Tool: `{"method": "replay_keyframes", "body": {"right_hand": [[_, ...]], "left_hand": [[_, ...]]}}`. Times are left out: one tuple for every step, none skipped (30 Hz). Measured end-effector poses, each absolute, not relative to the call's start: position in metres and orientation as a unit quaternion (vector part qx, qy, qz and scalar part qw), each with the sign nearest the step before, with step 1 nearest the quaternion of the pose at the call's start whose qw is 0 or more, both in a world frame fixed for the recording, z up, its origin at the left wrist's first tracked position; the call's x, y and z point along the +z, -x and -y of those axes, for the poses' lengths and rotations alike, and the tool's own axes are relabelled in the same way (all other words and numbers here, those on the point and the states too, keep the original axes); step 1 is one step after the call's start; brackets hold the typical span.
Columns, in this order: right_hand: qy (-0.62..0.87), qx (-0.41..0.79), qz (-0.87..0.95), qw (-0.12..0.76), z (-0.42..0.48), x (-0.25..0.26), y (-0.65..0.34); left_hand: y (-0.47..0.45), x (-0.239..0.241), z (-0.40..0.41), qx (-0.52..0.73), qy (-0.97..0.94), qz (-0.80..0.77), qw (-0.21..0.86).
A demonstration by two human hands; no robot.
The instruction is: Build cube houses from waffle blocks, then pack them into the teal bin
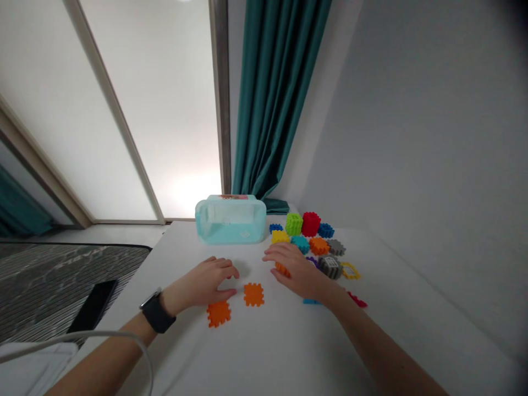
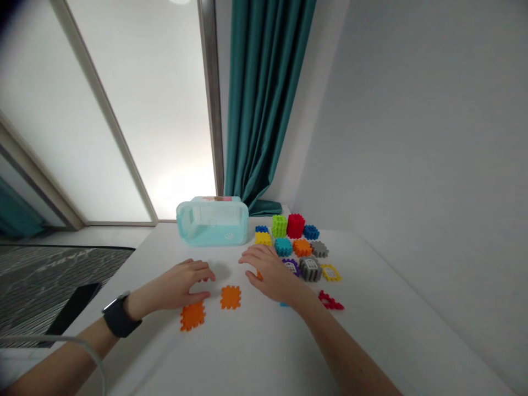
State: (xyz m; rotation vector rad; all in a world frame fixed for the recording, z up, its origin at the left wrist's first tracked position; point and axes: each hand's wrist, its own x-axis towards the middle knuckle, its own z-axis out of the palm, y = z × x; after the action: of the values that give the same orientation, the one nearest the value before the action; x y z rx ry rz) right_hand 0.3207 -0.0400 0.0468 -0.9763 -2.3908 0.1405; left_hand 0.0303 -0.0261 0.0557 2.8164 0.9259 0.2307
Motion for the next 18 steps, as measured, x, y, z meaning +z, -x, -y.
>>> {"method": "replay_keyframes", "body": {"right_hand": [[0.360,0.056,0.891,0.269,0.041,0.045,-0.314],[0.359,0.059,0.893,0.264,0.043,0.043,-0.307],[0.357,0.062,0.896,0.258,0.045,0.040,-0.301],[0.355,0.066,0.898,0.251,0.046,0.038,-0.295],[0.353,0.069,0.900,0.245,0.048,0.036,-0.290],[0.350,0.074,0.903,0.239,0.050,0.034,-0.285],[0.347,0.079,0.905,0.233,0.052,0.032,-0.280],[0.344,0.084,0.907,0.228,0.054,0.030,-0.277],[0.342,0.088,0.909,0.222,0.055,0.027,-0.274],[0.340,0.091,0.911,0.216,0.057,0.025,-0.271],[0.340,0.094,0.912,0.210,0.058,0.022,-0.269],[0.340,0.094,0.913,0.205,0.059,0.019,-0.268],[0.342,0.094,0.913,0.201,0.060,0.017,-0.267],[0.344,0.095,0.913,0.199,0.062,0.014,-0.266],[0.348,0.095,0.911,0.200,0.063,0.012,-0.265],[0.355,0.095,0.907,0.205,0.065,0.009,-0.264],[0.366,0.093,0.901,0.214,0.066,0.007,-0.264],[0.379,0.088,0.893,0.226,0.068,0.005,-0.263]], "left_hand": [[-0.025,0.054,0.030,0.068,-0.944,-0.312,0.087],[-0.021,0.052,0.035,0.060,-0.944,-0.312,0.091],[-0.017,0.050,0.039,0.055,-0.944,-0.312,0.093],[-0.013,0.048,0.043,0.050,-0.944,-0.313,0.094],[-0.011,0.046,0.047,0.044,-0.943,-0.315,0.093],[-0.008,0.044,0.050,0.037,-0.942,-0.320,0.089],[-0.007,0.042,0.053,0.030,-0.941,-0.326,0.084],[-0.005,0.041,0.055,0.021,-0.940,-0.332,0.079],[-0.005,0.039,0.057,0.013,-0.938,-0.338,0.075],[-0.004,0.037,0.058,0.006,-0.937,-0.340,0.074],[-0.004,0.036,0.058,0.002,-0.937,-0.340,0.076],[-0.005,0.035,0.058,-0.001,-0.937,-0.339,0.079],[-0.005,0.034,0.057,0.000,-0.938,-0.338,0.081],[-0.007,0.033,0.056,0.005,-0.938,-0.337,0.084],[-0.008,0.032,0.054,0.011,-0.938,-0.336,0.086],[-0.010,0.031,0.052,0.019,-0.937,-0.337,0.088],[-0.012,0.029,0.049,0.030,-0.935,-0.340,0.091],[-0.015,0.028,0.046,0.043,-0.933,-0.346,0.095]]}}
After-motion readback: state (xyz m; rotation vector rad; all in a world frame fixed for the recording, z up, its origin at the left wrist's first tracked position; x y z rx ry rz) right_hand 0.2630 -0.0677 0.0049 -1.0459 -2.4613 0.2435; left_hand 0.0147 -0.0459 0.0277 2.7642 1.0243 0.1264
